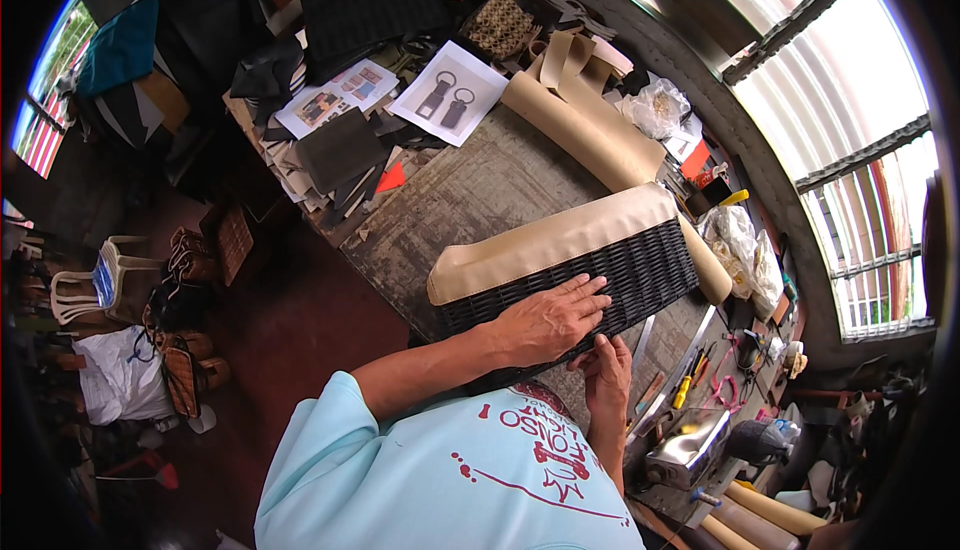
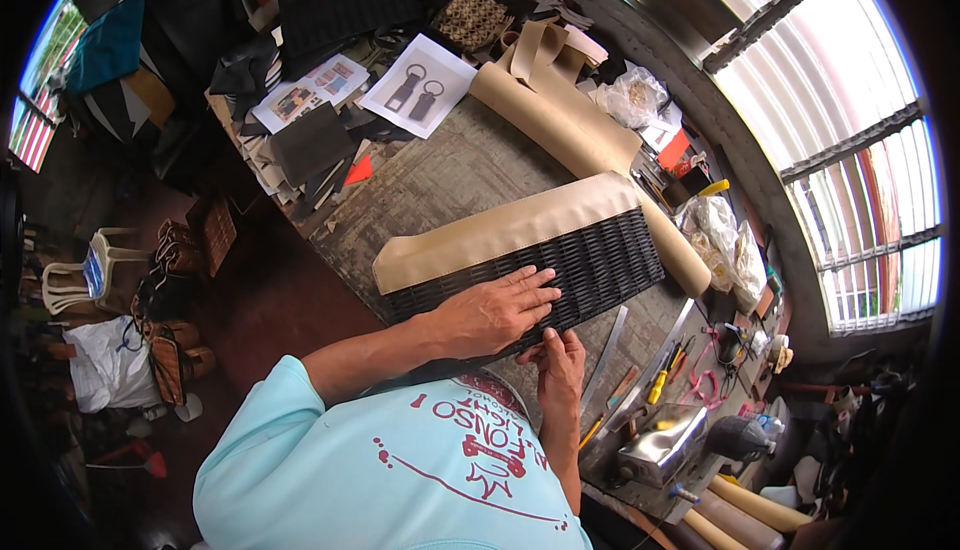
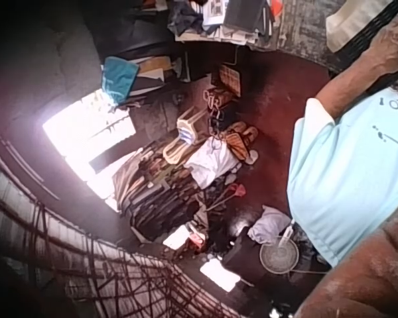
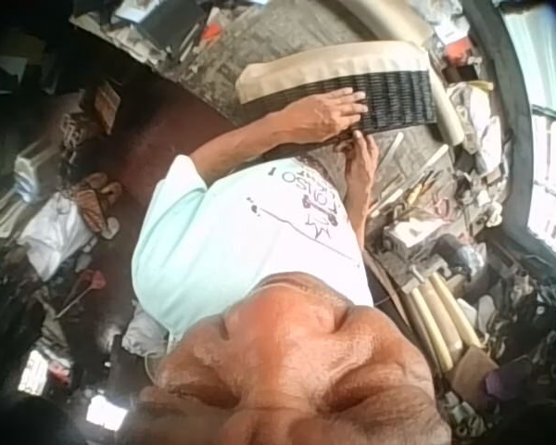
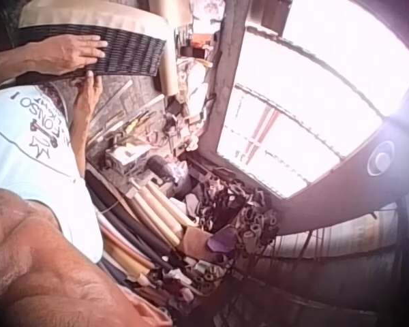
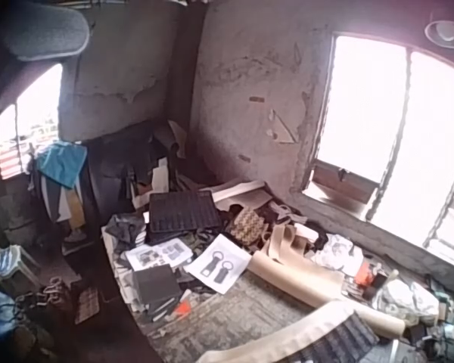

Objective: Measuring and folding a leather border piece around a woven panel to create a finished edge.

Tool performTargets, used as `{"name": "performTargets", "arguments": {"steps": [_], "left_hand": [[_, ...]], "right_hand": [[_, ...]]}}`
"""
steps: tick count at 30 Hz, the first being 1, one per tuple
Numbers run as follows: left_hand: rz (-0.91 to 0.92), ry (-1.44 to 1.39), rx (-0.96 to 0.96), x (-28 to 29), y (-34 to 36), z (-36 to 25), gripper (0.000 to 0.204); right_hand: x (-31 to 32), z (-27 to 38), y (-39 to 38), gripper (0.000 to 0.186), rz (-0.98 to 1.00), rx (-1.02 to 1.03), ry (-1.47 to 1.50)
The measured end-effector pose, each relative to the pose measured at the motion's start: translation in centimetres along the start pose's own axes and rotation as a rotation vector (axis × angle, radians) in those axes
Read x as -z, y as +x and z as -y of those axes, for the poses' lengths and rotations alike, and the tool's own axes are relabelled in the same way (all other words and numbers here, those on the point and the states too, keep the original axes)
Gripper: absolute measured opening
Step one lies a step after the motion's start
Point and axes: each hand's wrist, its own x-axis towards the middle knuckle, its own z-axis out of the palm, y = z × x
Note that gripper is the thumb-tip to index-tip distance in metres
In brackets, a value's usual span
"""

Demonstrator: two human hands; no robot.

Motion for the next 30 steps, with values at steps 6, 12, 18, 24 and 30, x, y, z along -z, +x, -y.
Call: {"name": "performTargets", "arguments": {"steps": [6, 12, 18, 24, 30], "left_hand": [[0.036, 0.001, 0.008, 0.1, 0.0, 0.0, 0.041], [0.032, -0.001, 0.008, -0.1, 0.0, 0.1, 0.04], [0.015, -0.007, 0.002, 0.0, 0.0, 0.0, 0.037], [0.024, -0.031, 0.017, 0.0, 0.0, 0.0, 0.039], [0.049, -0.014, 0.015, 0.3, 0.1, 0.0, 0.038]], "right_hand": [[-0.3, 0.1, -0.1, 0.017, 0.002, 0.004, 0.001], [-0.3, 0.0, -0.1, 0.016, -0.004, 0.015, -0.009], [-0.5, 0.0, -0.1, 0.015, -0.01, 0.025, -0.008], [-0.8, 0.1, -0.3, 0.014, -0.04, 0.027, -0.063], [-2.4, 2.0, -2.6, 0.011, -0.437, 0.545, -1.282]]}}
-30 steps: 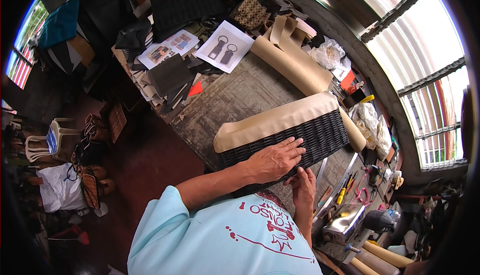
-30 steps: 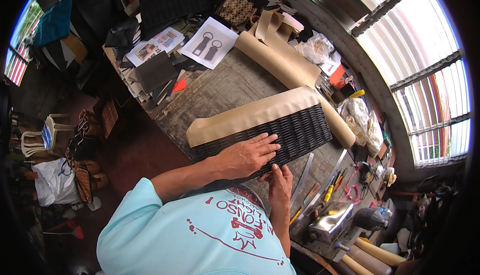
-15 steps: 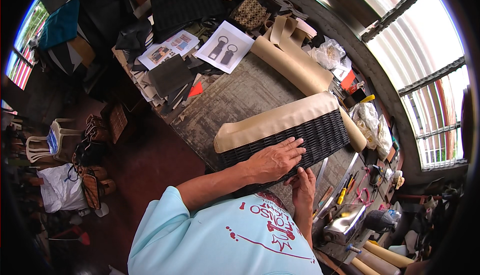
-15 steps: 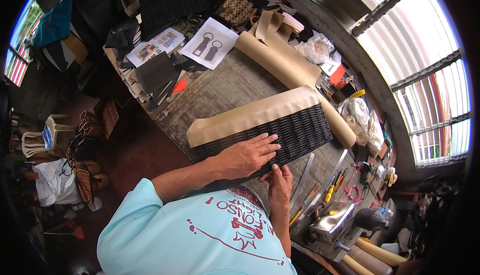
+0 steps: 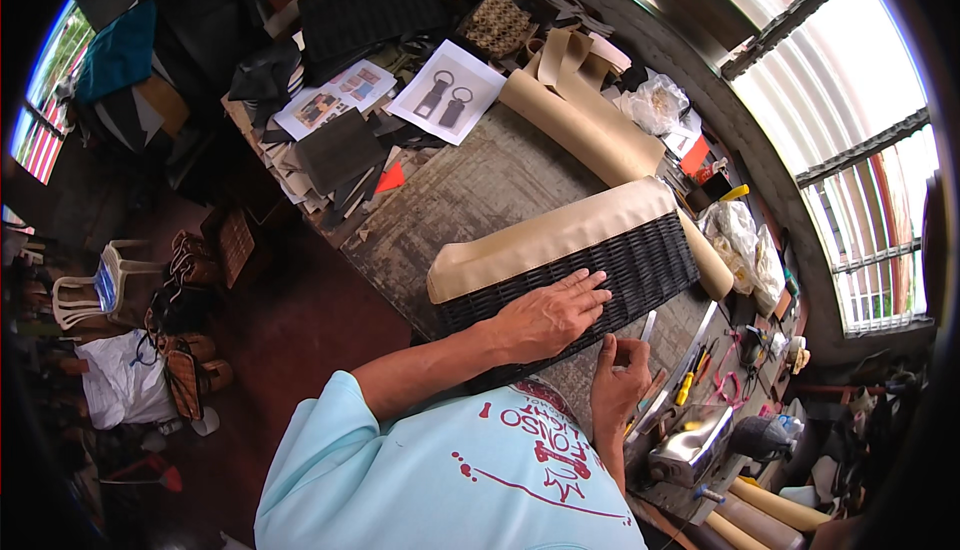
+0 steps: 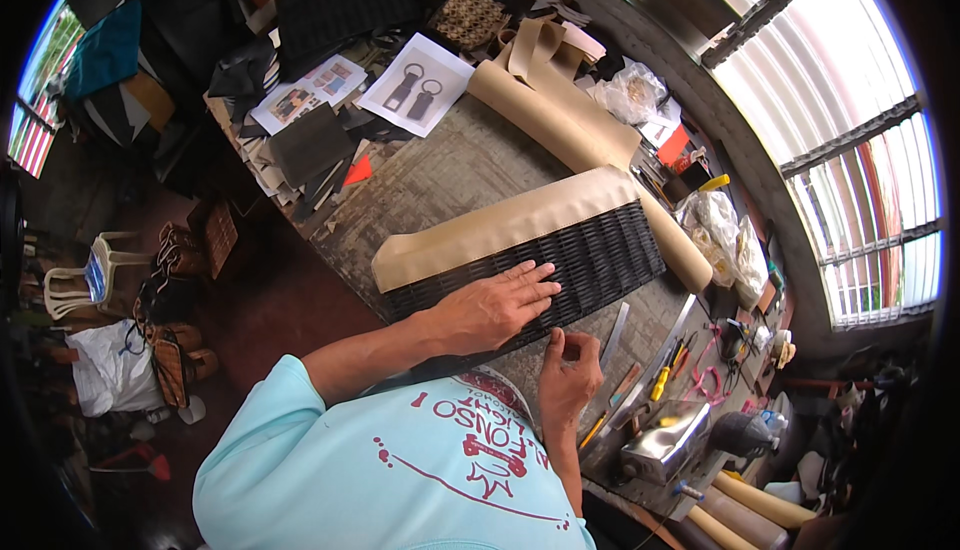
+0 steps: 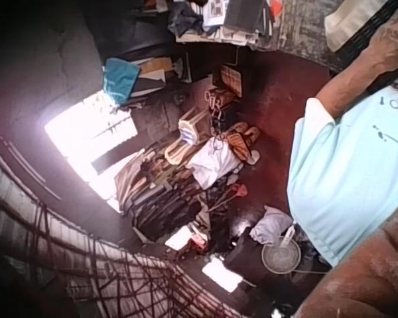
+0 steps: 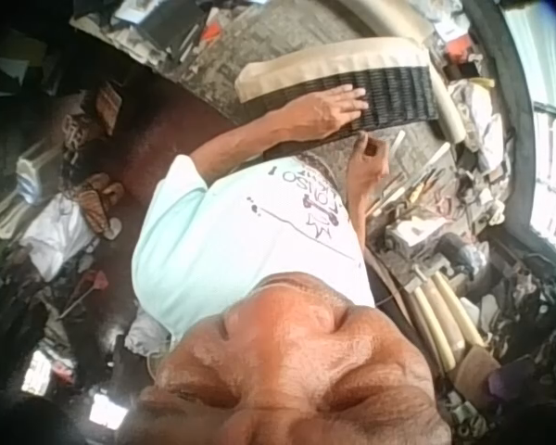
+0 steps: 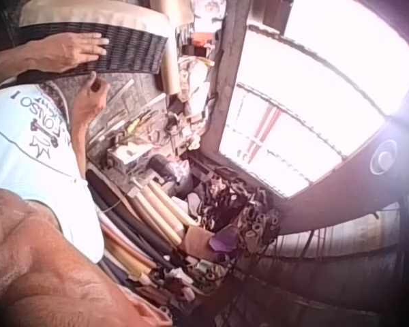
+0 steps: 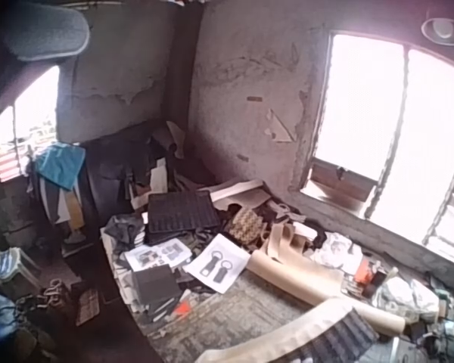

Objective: Measuring and folding a leather border piece around a woven panel to create a finished edge.

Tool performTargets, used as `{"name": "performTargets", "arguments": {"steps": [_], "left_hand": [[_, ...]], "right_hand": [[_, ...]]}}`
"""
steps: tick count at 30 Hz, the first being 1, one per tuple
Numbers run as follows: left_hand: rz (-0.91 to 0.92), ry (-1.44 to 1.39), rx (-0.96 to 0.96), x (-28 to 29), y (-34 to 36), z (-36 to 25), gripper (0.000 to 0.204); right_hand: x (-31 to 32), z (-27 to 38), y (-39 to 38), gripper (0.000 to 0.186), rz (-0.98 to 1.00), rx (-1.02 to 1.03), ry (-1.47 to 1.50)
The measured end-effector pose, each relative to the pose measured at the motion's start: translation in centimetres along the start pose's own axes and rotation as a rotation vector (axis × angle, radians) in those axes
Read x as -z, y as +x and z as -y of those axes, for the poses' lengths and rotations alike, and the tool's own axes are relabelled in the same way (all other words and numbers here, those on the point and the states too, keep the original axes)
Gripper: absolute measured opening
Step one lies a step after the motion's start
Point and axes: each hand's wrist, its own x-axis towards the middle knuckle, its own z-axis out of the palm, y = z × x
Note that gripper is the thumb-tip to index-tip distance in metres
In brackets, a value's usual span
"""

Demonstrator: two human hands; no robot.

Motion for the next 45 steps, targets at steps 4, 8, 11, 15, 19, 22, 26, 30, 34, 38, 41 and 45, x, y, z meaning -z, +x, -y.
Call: {"name": "performTargets", "arguments": {"steps": [4, 8, 11, 15, 19, 22, 26, 30, 34, 38, 41, 45], "left_hand": [[-0.026, 0.001, 0.009, -0.2, -0.1, 0.0, 0.037], [-0.011, 0.0, 0.006, -0.2, 0.0, 0.0, 0.036], [-0.01, -0.009, 0.011, 0.0, 0.0, 0.0, 0.037], [0.007, 0.001, 0.005, -0.1, 0.0, 0.1, 0.037], [0.019, 0.009, 0.009, 0.1, 0.2, 0.1, 0.038], [0.018, 0.013, 0.01, 0.0, 0.2, 0.1, 0.037], [0.005, 0.005, 0.014, -0.2, 0.0, 0.0, 0.037], [-0.023, 0.012, 0.01, -0.3, -0.2, -0.2, 0.034], [-0.002, -0.027, 0.015, -0.3, 0.1, -0.3, 0.036], [-0.018, -0.037, 0.067, 0.1, -0.1, -0.1, 0.034], [0.02, -0.045, 0.07, 1.0, 0.4, -0.2, 0.033], [0.056, -0.054, 0.052, 1.0, 1.4, -0.1, 0.032]], "right_hand": [[0.6, 1.4, 1.6, 0.018, -0.198, 0.355, -0.062], [1.4, 2.0, 2.8, 0.027, -0.178, 0.435, -0.091], [3.4, 2.6, 3.8, 0.028, -0.325, 0.528, -0.116], [6.0, 1.3, 3.8, 0.055, -0.611, 0.469, 0.373], [9.8, 1.2, 4.5, 0.069, -0.859, 0.389, 0.503], [10.2, 0.2, 4.2, 0.063, -0.852, 0.436, 0.611], [9.2, 0.3, 3.5, 0.071, -0.838, 0.426, 0.64], [7.3, -0.5, 1.8, 0.054, -0.56, 0.187, 0.324], [-0.1, -8.2, 0.9, 0.029, -0.086, -0.061, 0.121], [-7.2, -16.2, -6.7, 0.026, 0.345, -0.052, -0.324], [-10.6, -20.5, -12.9, 0.046, 0.393, -0.104, -0.454], [-12.7, -20.9, -16.8, 0.06, 0.192, -0.136, -0.278]]}}
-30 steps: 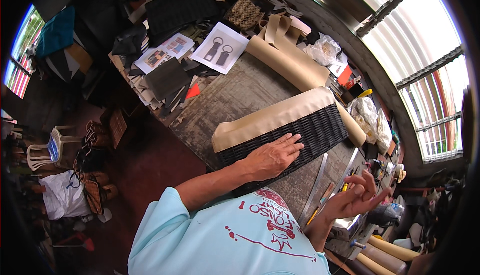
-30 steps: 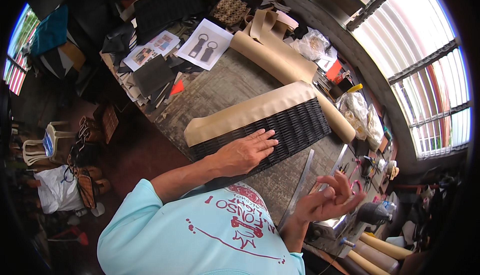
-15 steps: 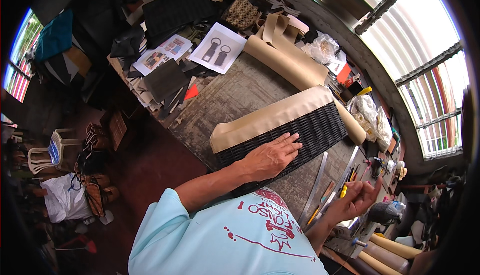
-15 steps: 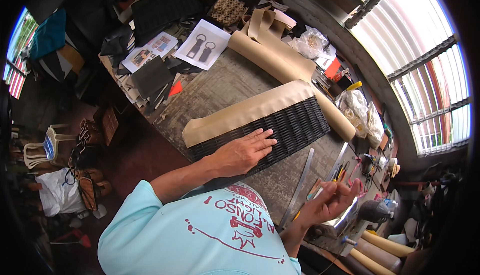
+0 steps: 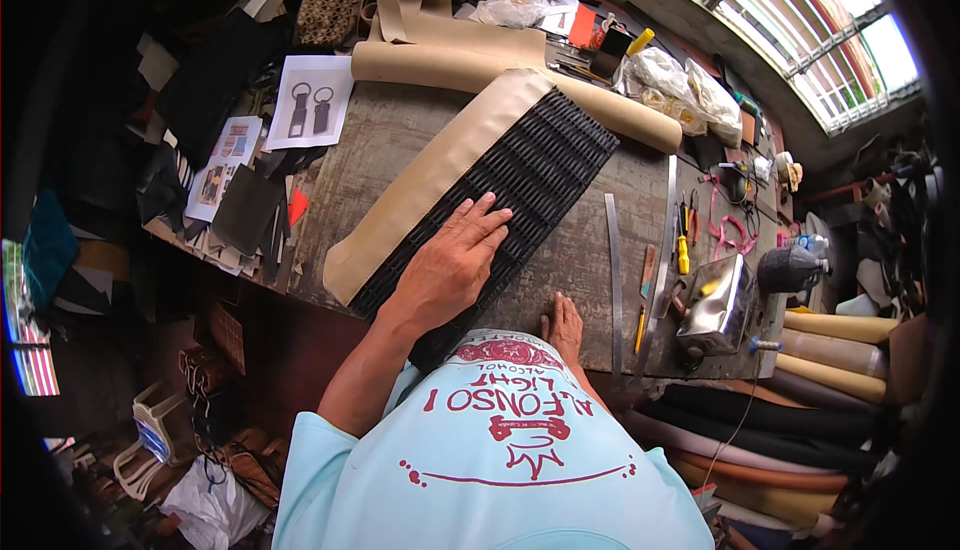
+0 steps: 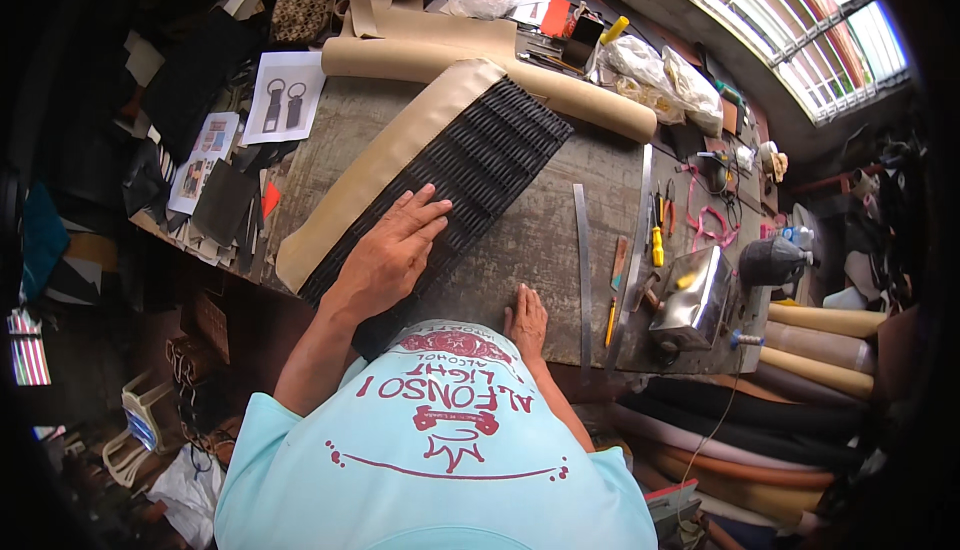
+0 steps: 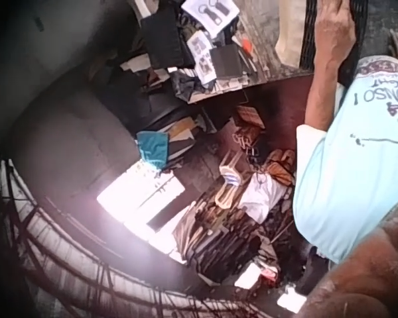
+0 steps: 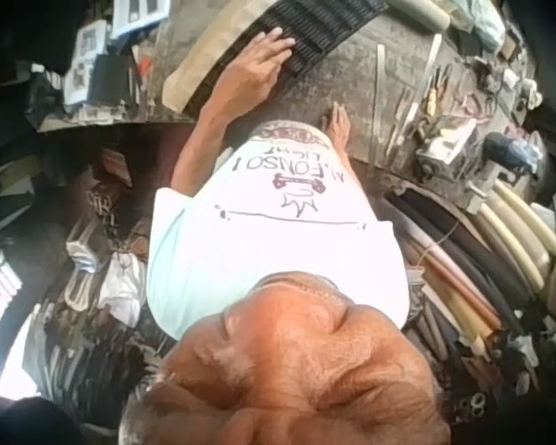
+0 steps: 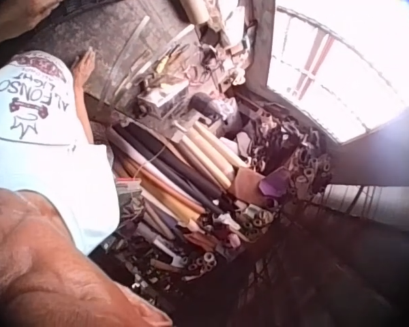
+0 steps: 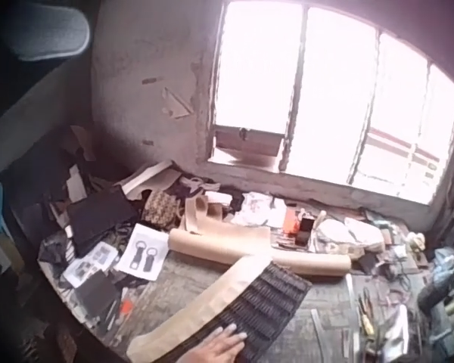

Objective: Measuring and folding a leather border piece around a woven panel to create a finished edge.

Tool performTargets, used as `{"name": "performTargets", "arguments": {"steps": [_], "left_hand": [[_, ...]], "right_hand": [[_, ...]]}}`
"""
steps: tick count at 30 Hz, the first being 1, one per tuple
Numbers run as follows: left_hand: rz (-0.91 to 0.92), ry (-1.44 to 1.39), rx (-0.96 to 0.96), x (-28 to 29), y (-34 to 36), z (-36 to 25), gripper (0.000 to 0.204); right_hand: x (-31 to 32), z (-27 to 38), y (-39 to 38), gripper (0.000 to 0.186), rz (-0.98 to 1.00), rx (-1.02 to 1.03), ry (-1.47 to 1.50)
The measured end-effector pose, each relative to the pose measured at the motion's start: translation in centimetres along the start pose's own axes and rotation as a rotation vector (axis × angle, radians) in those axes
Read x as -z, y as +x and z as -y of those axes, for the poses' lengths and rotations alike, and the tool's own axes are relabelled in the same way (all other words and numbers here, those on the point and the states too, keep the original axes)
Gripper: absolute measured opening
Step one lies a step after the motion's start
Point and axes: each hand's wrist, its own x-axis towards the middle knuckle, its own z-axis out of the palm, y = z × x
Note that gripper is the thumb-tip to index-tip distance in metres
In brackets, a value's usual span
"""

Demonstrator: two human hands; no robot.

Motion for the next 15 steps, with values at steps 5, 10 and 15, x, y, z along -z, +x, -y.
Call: {"name": "performTargets", "arguments": {"steps": [5, 10, 15], "left_hand": [[0.003, -0.043, 0.024, 0.1, -0.2, -0.3, 0.031], [-0.048, -0.147, 0.087, -0.3, 0.1, -0.3, 0.033], [-0.043, -0.136, 0.093, -0.2, 0.1, -0.6, 0.036]], "right_hand": [[-0.3, -0.4, -0.9, 0.066, -0.029, 0.069, -0.002], [1.4, -1.2, -0.1, 0.071, 0.011, 0.121, -0.012], [1.7, -1.9, 0.1, 0.074, 0.107, 0.128, -0.065]]}}
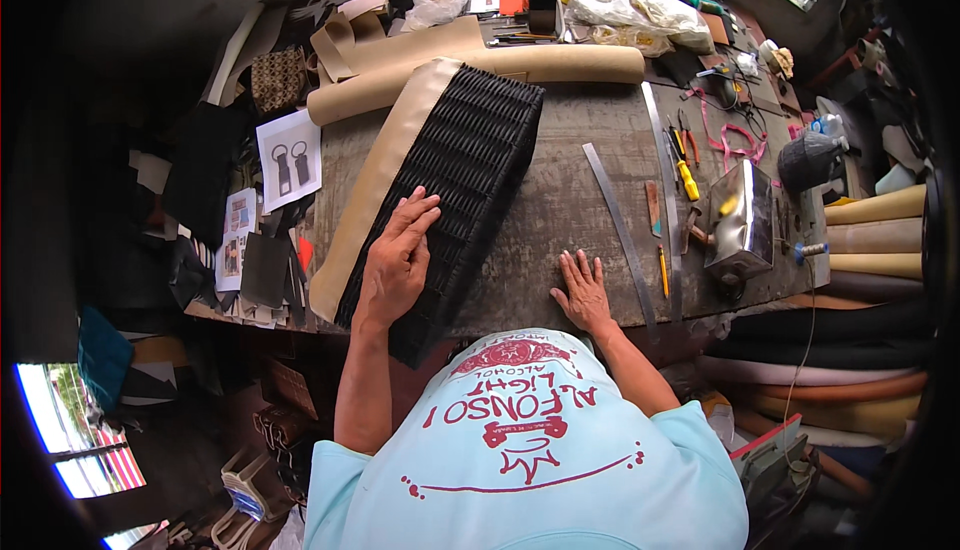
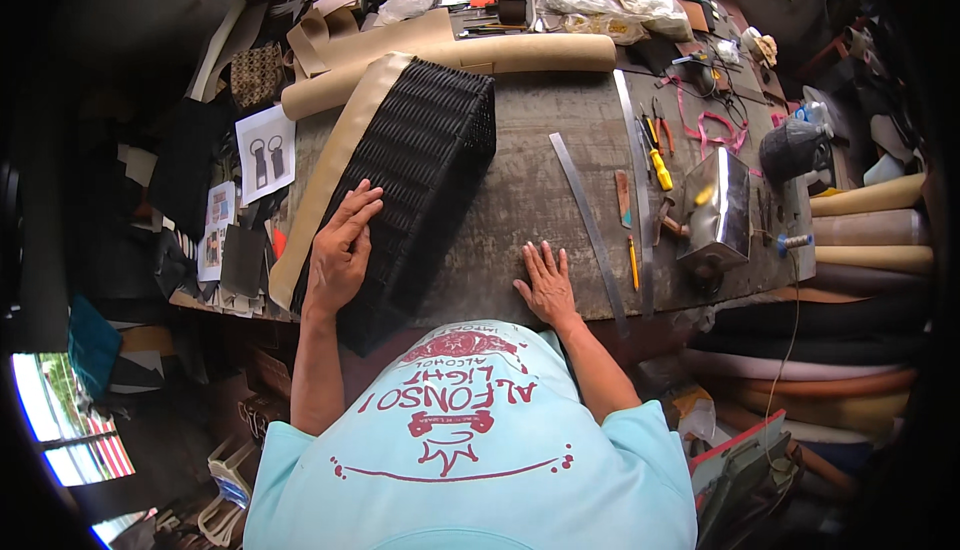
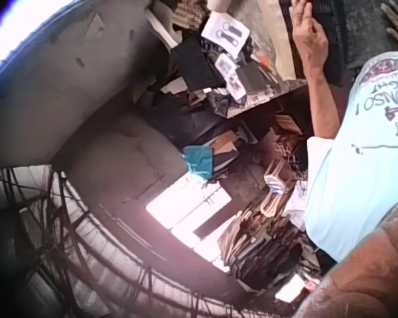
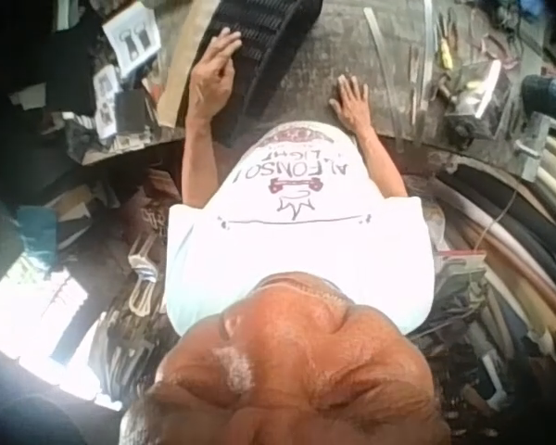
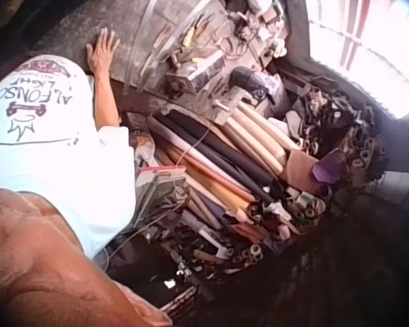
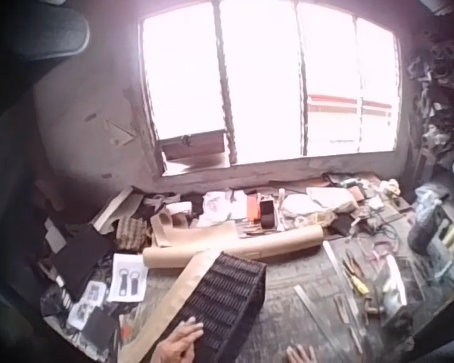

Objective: Measuring and folding a leather border piece around a woven panel to create a finished edge.

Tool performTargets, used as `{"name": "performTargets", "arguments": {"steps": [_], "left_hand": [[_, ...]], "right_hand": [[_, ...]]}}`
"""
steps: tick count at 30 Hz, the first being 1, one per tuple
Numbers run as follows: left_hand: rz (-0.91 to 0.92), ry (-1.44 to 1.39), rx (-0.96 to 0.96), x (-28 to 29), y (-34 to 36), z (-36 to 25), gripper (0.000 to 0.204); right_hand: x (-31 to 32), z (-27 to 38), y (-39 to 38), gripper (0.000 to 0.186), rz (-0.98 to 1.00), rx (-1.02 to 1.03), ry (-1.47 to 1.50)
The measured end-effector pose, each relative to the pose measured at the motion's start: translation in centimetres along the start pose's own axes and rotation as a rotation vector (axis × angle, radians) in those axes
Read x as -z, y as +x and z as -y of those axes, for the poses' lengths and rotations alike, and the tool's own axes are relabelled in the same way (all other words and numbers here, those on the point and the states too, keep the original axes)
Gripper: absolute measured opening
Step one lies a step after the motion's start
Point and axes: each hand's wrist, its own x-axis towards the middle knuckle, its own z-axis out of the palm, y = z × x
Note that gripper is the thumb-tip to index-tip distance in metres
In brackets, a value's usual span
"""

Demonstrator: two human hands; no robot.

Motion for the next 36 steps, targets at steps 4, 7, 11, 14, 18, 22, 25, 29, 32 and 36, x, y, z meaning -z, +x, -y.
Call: {"name": "performTargets", "arguments": {"steps": [4, 7, 11, 14, 18, 22, 25, 29, 32, 36], "left_hand": [[0.015, 0.061, -0.004, -0.1, 0.0, -0.3, 0.038], [0.022, 0.087, -0.01, -0.3, 0.2, -0.5, 0.039], [0.021, 0.136, 0.001, -0.3, 0.3, -0.8, 0.04], [0.024, 0.134, 0.0, -0.3, 0.3, -0.5, 0.04], [0.026, 0.12, 0.008, -0.4, 0.4, -0.8, 0.04], [0.023, 0.097, 0.015, -0.4, 0.3, -0.8, 0.04], [0.027, 0.1, 0.032, -0.3, 0.3, -0.9, 0.04], [0.04, 0.091, 0.038, -0.3, 0.6, -1.0, 0.041], [0.039, 0.099, 0.059, -0.2, 0.3, -0.8, 0.041], [0.043, 0.096, 0.084, -0.2, 0.5, -1.3, 0.041]], "right_hand": [[-0.8, 0.7, 0.6, 0.078, 0.002, -0.062, -0.026], [-1.5, 1.6, 1.7, 0.079, -0.01, -0.149, -0.018], [-2.4, 1.8, 3.1, 0.083, -0.053, -0.208, -0.038], [-2.3, 1.6, 3.1, 0.081, -0.07, -0.179, -0.015], [-0.8, 1.8, 2.3, 0.073, -0.066, -0.112, -0.081], [1.3, 0.6, 3.2, 0.065, 0.076, -0.068, -0.011], [0.6, -0.2, 3.9, 0.064, -0.086, -0.04, -0.098], [-1.2, 0.0, 4.6, 0.068, -0.167, -0.057, -0.163], [-1.4, 0.3, 5.2, 0.072, -0.17, -0.064, -0.173], [-0.7, -0.7, 6.9, 0.081, -0.125, -0.063, -0.057]]}}
